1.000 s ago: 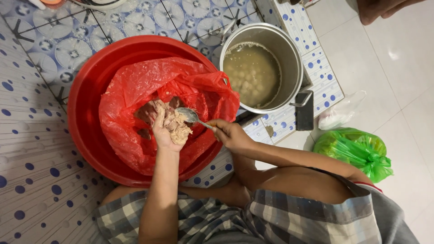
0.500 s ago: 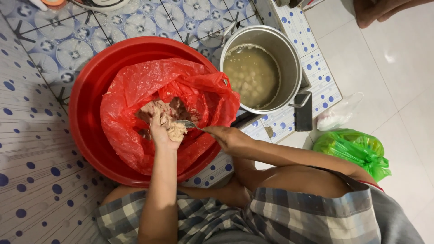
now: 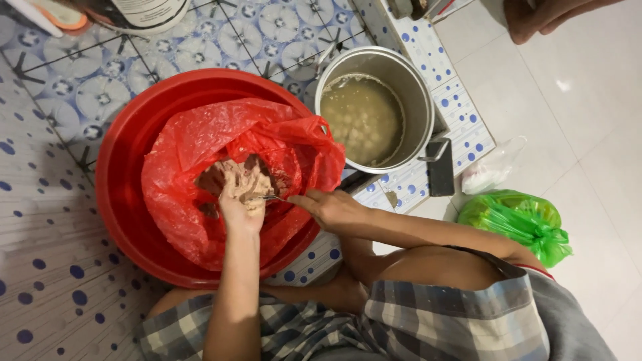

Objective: Shaping meat mixture into meatballs using a spoon and dropping them into a pot of water

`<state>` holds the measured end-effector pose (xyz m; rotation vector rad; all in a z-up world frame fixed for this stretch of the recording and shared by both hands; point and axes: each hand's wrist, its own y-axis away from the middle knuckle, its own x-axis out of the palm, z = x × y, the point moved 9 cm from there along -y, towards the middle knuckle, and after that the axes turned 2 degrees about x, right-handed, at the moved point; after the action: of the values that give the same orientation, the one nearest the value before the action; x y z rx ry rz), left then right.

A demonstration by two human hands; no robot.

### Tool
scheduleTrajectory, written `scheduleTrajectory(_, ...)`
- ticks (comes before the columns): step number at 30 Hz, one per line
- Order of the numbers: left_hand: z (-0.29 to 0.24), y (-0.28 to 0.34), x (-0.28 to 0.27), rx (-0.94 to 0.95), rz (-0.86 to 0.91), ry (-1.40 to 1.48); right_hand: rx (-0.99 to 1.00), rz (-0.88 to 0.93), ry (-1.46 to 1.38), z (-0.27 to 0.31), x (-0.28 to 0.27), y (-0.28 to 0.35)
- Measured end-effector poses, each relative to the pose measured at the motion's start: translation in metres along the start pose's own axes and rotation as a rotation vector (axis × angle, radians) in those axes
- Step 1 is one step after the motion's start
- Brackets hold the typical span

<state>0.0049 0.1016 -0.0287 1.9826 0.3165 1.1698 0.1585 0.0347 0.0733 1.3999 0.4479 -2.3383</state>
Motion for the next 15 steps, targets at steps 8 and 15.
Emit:
scheduleTrajectory(8, 0.007, -0.026, -0.023, 0.022, 0.014, -0.009, -0.110, -0.235, 0.168, 0.008, -0.036, -0.002)
scheduleTrajectory(15, 0.018, -0.034, -0.033, -0.058, 0.064, -0.125, -0.140, -0.296, 0.193, 0.016, -0.051, -0.002)
